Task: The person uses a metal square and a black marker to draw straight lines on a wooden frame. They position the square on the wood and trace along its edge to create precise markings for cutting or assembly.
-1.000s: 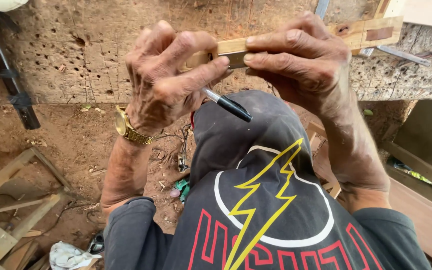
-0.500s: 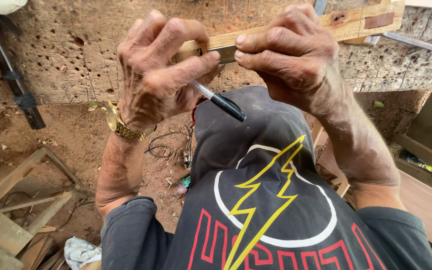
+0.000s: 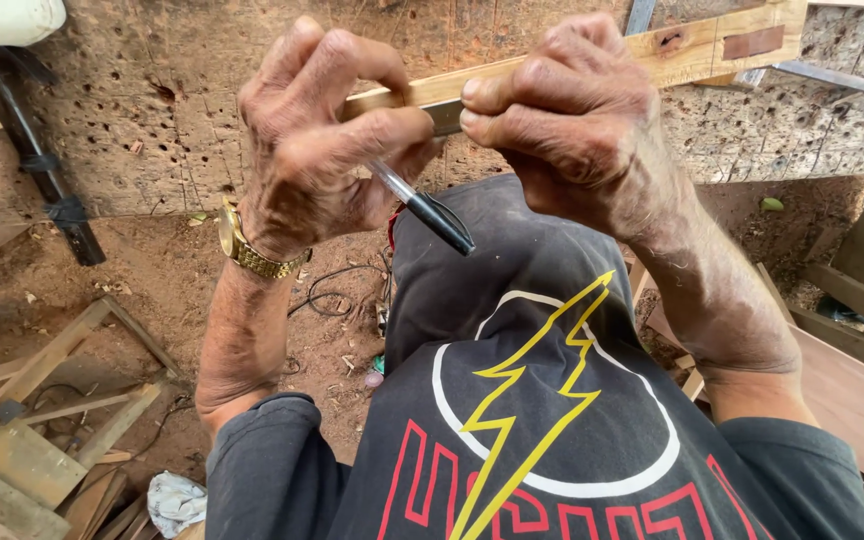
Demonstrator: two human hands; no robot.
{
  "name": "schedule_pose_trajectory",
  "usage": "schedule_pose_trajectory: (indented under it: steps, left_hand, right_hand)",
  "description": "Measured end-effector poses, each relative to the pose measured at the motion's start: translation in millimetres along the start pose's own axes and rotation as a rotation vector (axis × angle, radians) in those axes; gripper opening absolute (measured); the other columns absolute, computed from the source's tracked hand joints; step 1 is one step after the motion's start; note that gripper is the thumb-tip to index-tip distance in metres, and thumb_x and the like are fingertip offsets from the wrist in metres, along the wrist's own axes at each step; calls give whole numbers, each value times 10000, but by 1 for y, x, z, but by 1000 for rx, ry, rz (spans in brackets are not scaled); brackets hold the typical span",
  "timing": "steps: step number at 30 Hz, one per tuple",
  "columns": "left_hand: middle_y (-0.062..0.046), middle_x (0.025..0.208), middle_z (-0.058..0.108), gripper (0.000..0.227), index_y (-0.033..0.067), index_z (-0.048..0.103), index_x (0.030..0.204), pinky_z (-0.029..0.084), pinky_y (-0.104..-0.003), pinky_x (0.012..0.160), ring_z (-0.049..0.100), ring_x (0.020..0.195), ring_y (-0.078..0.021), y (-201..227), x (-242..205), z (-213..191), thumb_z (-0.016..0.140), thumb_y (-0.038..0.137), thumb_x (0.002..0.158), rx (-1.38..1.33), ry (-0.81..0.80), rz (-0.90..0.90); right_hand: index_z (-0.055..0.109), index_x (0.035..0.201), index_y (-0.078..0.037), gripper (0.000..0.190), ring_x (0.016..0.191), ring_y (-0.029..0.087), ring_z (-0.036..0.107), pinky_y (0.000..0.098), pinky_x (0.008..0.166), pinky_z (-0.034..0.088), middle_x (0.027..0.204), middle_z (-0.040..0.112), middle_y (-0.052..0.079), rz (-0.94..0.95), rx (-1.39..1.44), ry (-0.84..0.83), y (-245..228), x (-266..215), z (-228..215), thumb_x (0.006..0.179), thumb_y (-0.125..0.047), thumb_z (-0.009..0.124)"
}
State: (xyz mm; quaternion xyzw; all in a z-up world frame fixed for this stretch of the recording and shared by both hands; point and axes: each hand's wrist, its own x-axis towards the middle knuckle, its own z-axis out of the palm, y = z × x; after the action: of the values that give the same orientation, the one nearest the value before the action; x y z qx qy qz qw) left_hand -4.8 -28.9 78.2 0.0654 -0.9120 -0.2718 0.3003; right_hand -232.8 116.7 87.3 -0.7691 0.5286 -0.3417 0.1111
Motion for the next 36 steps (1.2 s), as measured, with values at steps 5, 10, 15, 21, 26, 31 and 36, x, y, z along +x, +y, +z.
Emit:
schedule_pose_trajectory:
  steps: [5,10,15,21,26,31,36]
  left_hand:
    - [24,1065,640,261,201,772,1085,420,-367,730,513,871,-210,5,10,5,948,233,895,119,40,60]
    - [37,1057,648,216,221,787,1079,405,-364,706,499,850,-202,1,5,10,953,233,941,75,86,87]
    - [5,1029,610,210,213,784,1085,407,-390,714,531,879,-210,6,4,6,883,246,902,24,16,65]
    - [15,1102,627,261,210,771,1131,431,-379,774,530,935,-206,1,-1,7,844,196,880,39,-2,62]
    - [12,1063,631,176,203,782,1061,411,-409,777,519,929,-227,2,13,5,858,190,902,63,21,66]
    - [5,1008,630,133,180,783,979,392,-441,779,535,938,-243,-2,11,7,890,229,917,63,19,114]
    - [-20,1107,625,152,184,780,1058,408,-423,834,532,1007,-240,-3,-3,14,909,242,1005,-25,-2,42]
  right_hand:
    - [724,1063,-93,250,987,197,618,370,932,417,1165,694,-11,-11,-14,-4,1,-2,0,882,52,817]
    - [720,1148,-91,251,1001,192,588,358,923,428,1236,685,26,-77,-65,31,-6,-14,10,947,-18,851]
    - [758,1192,-116,384,743,168,566,366,677,437,881,638,-23,-190,-112,261,-30,-26,49,822,-166,850]
    - [720,1274,-40,397,734,152,665,327,669,575,850,611,-7,-216,127,297,-36,-5,76,894,-75,832]
    - [647,1164,-110,304,881,225,651,436,814,555,989,643,40,69,267,329,-84,-37,4,949,-283,775]
    - [638,979,-179,447,706,95,529,312,615,472,902,493,-2,207,738,1188,-49,-104,-7,1017,-593,474]
    - [448,1070,-150,486,535,-10,425,251,500,448,797,390,-22,577,1093,737,-56,-43,-9,982,-628,442]
